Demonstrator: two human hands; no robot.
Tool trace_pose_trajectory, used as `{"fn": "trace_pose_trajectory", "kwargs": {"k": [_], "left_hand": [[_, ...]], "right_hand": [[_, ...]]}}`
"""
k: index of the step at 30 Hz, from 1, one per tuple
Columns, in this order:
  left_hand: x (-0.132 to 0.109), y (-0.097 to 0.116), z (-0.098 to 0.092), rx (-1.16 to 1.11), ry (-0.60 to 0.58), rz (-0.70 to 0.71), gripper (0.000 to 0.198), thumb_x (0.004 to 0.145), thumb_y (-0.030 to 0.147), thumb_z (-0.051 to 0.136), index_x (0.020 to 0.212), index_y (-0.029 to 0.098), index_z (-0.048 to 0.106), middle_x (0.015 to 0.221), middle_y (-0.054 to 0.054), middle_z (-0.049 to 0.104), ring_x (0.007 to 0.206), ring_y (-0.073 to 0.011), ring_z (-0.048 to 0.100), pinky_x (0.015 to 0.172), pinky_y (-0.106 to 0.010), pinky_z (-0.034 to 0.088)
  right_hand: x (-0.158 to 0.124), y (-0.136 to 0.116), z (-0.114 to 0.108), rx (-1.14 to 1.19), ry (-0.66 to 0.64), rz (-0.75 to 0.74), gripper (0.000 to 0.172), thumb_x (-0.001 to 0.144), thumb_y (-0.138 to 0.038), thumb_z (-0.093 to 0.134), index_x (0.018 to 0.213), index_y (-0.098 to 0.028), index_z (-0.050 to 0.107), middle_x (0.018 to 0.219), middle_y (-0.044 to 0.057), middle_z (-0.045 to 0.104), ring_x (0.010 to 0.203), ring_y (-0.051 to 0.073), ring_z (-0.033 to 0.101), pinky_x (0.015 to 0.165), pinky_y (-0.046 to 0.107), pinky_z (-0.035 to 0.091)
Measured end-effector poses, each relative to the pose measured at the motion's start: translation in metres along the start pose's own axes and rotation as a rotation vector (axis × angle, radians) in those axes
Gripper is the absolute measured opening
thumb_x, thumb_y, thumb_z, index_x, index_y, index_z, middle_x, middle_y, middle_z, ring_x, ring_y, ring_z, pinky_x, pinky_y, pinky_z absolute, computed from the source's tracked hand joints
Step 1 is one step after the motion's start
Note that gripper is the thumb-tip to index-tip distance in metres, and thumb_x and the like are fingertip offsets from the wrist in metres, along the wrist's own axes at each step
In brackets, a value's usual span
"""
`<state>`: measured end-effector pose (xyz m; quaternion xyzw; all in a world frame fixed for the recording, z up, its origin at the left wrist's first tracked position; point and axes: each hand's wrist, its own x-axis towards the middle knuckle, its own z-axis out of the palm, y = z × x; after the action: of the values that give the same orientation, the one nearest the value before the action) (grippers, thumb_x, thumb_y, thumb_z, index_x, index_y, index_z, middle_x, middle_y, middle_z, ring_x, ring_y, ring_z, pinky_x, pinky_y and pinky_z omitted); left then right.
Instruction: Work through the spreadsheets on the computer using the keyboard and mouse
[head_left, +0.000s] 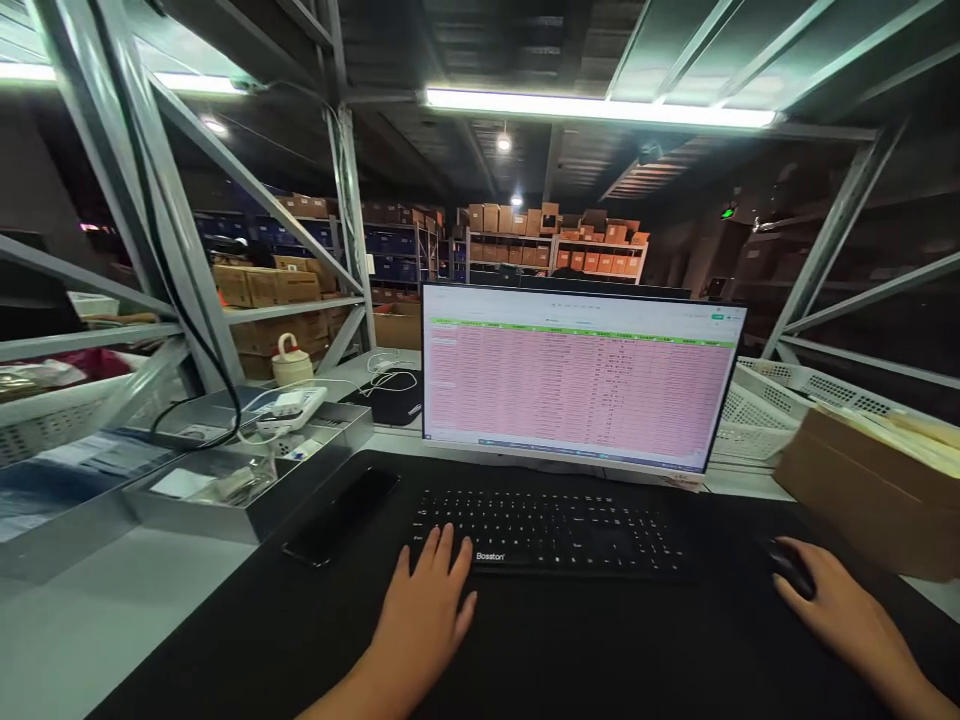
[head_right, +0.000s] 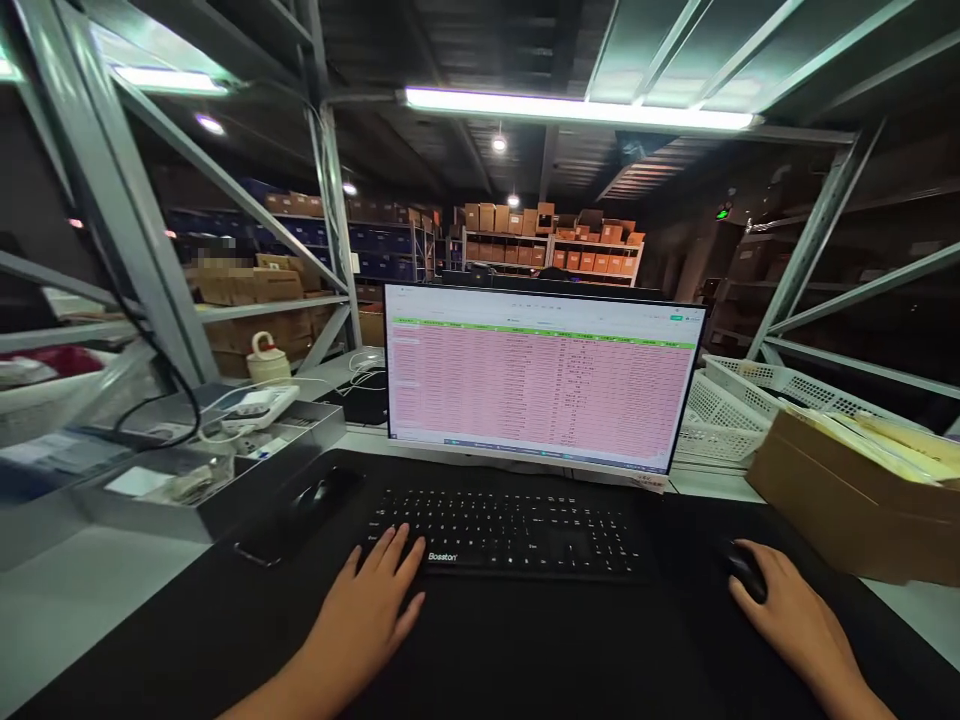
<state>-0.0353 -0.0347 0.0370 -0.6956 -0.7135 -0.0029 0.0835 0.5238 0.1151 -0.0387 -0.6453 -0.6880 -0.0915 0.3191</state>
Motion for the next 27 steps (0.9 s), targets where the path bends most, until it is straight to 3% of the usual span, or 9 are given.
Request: {"fn": "trace_pose_trajectory", "kwargs": {"k": [8,14,19,27], "left_hand": [[-0.003,0.001,0.001,-0.027,-0.012,0.010,0.058,0.090,0.027,0.042,0.148,0.019,0.042,0.158,-0.019,0.035,0.147,-0.0361,0.035,0.115,-0.064,0.036],[-0.001,-0.001,0.005,0.013,-0.005,0.005,0.057,0.090,0.027,0.040,0.146,0.020,0.044,0.157,-0.018,0.037,0.145,-0.0359,0.037,0.114,-0.063,0.038],[0.004,-0.007,0.019,0.065,0.036,0.020,0.055,0.091,0.030,0.036,0.145,0.022,0.044,0.157,-0.015,0.038,0.144,-0.0349,0.039,0.113,-0.061,0.040],[0.010,-0.018,0.045,0.066,0.176,0.061,0.055,0.092,0.034,0.034,0.143,0.023,0.049,0.154,-0.014,0.045,0.140,-0.0356,0.047,0.109,-0.062,0.043]], "right_hand": [[-0.001,0.007,0.004,0.044,-0.067,-0.059,0.056,0.076,-0.058,0.054,0.121,-0.024,0.060,0.124,0.011,0.067,0.111,0.030,0.067,0.090,0.043,0.057],[-0.001,-0.023,-0.013,0.002,-0.076,-0.030,0.048,0.073,-0.049,0.053,0.114,-0.026,0.062,0.121,0.008,0.069,0.107,0.028,0.069,0.094,0.042,0.056],[-0.001,-0.042,-0.022,-0.063,-0.052,0.075,0.045,0.076,-0.042,0.049,0.115,-0.024,0.059,0.123,0.009,0.066,0.112,0.026,0.065,0.100,0.043,0.052],[-0.004,-0.039,-0.017,-0.070,-0.039,0.130,0.042,0.080,-0.039,0.049,0.120,-0.025,0.056,0.127,0.008,0.062,0.115,0.024,0.063,0.103,0.041,0.048]]}}
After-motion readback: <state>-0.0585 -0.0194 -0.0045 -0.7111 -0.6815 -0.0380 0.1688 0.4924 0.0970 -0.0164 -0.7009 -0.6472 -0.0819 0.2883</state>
